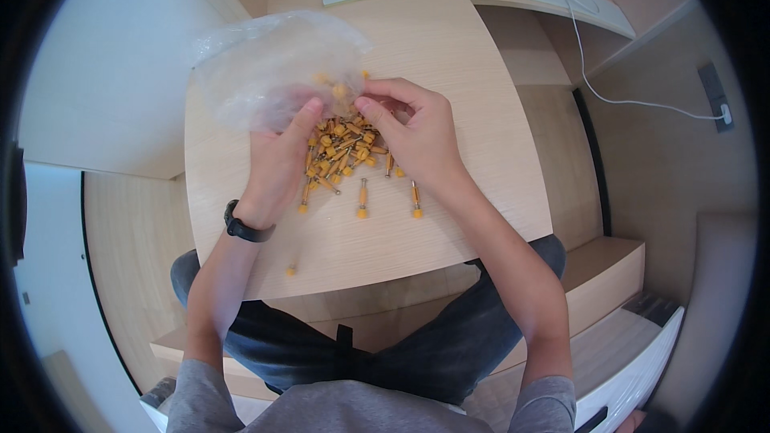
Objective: The person pours small yellow cylindrical components from a plastic bag onto a wooden desk. They then pick up the components one by one, separate the yellow plastic caps from the metal bodies, and arrange the metal bodies into a neat rectangular grid on the table surface.
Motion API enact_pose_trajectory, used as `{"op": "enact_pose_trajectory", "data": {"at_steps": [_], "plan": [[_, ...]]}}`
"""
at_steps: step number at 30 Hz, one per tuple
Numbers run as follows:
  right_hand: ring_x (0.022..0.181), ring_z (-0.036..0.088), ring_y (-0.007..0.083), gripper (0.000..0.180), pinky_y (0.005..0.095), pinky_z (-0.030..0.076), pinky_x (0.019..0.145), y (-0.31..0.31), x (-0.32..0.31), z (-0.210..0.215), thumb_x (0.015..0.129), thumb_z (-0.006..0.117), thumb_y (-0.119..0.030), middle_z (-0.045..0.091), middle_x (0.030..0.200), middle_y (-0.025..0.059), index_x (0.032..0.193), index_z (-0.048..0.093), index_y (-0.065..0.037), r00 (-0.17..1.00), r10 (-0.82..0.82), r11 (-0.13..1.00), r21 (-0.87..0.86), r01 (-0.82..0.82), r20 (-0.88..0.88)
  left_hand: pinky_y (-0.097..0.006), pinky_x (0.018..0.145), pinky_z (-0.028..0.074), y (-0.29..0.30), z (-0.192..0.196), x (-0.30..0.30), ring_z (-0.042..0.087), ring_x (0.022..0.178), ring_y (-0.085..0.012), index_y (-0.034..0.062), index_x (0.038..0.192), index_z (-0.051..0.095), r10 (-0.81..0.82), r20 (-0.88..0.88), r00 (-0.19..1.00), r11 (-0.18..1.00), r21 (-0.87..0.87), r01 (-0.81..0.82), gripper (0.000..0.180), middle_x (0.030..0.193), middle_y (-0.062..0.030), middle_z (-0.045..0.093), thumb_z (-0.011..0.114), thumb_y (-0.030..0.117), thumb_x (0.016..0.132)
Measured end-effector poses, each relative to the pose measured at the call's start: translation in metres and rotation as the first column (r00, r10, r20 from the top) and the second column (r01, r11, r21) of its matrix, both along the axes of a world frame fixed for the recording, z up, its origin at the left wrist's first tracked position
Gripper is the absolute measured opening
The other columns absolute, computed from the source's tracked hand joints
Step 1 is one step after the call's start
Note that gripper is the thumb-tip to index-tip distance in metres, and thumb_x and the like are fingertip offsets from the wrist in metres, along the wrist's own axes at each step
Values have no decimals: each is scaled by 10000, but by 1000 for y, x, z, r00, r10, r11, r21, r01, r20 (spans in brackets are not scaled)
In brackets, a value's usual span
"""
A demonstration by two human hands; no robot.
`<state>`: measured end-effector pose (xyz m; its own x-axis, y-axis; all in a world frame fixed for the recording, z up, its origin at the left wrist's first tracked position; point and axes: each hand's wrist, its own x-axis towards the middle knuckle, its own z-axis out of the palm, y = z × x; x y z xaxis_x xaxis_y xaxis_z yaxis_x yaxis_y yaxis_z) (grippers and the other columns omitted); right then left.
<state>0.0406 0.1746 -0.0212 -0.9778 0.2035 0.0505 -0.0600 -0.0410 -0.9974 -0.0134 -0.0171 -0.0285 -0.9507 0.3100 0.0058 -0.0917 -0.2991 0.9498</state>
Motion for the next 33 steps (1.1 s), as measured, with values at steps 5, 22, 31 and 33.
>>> {"op": "enact_pose_trajectory", "data": {"at_steps": [5, 22, 31, 33], "plan": [[979, 726, 118, 202, 269, 594, 871, 3, -6, -7, 1041, 750, -58, 782, 1093, 82, 1214, 754, 46, 998, -40, 998, 42, 41, -41, -345, 1013, 588, 2, 5, 6, 713, 1146, -192, -24, 1266, 672, -24, -159, 987, 995, -102, 8, 371, 1208, -112, 750, 852, 92, 963], [975, 728, 121, 53, 296, 611, 906, -9, 0, 3, 1037, 725, -13, 750, 1024, 62, 1085, 711, 3, 993, 61, 987, -142, -75, -100, -334, 904, 592, -1, -1, 10, 724, 1046, -172, -29, 1263, 716, -99, -236, 967, 952, -304, 23, 289, 1143, -103, 769, 788, 97, 1013], [966, 735, 128, 43, 281, 617, 873, -2, -3, -2, 1045, 721, -24, 745, 1020, 72, 1054, 683, -6, 995, 76, 981, -175, -87, -70, -293, 924, 585, -8, -6, -2, 709, 1034, -130, -35, 1245, 726, -98, -183, 978, 963, -267, 47, 234, 1142, -82, 767, 761, 59, 1034], [969, 735, 131, 46, 283, 616, 868, -2, -3, -2, 1040, 718, -16, 745, 1034, 74, 1068, 682, -7, 994, 93, 977, -187, -104, -66, -291, 977, 567, -8, -3, -1, 697, 1072, -127, -47, 1295, 706, -142, -195, 970, 964, -251, 91, 270, 1196, -92, 755, 744, 13, 1035]]}}
